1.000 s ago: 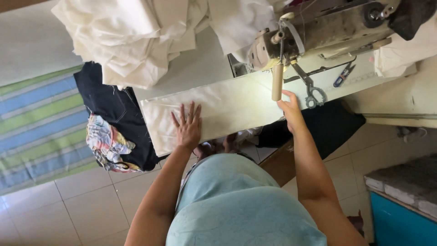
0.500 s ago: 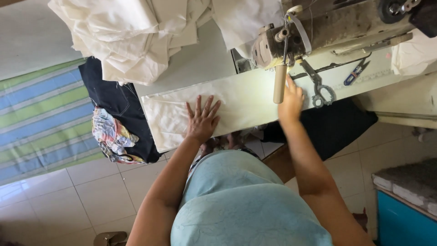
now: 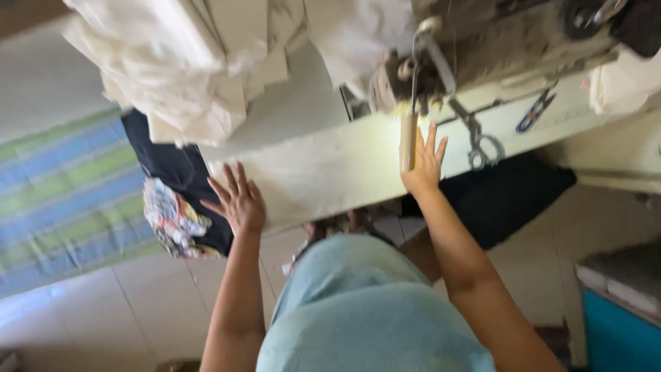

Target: The person stands at a sewing machine table and repeatedly folds white fabric pieces. They use a pair of scissors to trim the edges of the fabric, then place the cut pieces into a pile on the table.

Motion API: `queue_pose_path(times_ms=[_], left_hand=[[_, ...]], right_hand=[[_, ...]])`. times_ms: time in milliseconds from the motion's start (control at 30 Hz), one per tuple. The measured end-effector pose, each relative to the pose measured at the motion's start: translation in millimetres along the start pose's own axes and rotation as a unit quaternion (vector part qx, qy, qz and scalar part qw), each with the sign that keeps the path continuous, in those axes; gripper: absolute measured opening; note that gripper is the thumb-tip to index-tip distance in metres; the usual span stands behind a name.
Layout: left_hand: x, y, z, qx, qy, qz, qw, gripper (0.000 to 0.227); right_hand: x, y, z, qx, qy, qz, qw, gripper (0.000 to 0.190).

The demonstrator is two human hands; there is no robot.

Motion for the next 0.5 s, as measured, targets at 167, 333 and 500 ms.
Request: queue_pose_path(times_ms=[167, 333, 500], left_hand=[[-67.1, -18.1, -79.0, 0.047, -0.101, -0.135, 0.985, 0.048], [-211.7, 12.4, -221.7, 0.248, -0.185, -0.157, 0.938, 0.032], [-316.8, 49.6, -331.7, -0.005, -0.249, 0.009, 0.968, 0.111]], right_hand=[[-2.1, 19.1, -8.5, -0.011, 0.021, -0.045, 0.999, 0.059], [30.2, 45.3, -27.0, -0.089, 0.032, -0.172, 0.981, 0.046], [78.7, 50.8, -48.9, -0.103, 0.073, -0.21, 0.969, 0.035]])
Point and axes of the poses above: each hand's wrist, its own x-axis away from the middle knuckle, its own y-axis out of the back of the hand, z = x × y, the point moved 10 cm from there along -x, towards the middle knuckle, and after that the axes turned 7 degrees about -y, right-handed, at the moved point
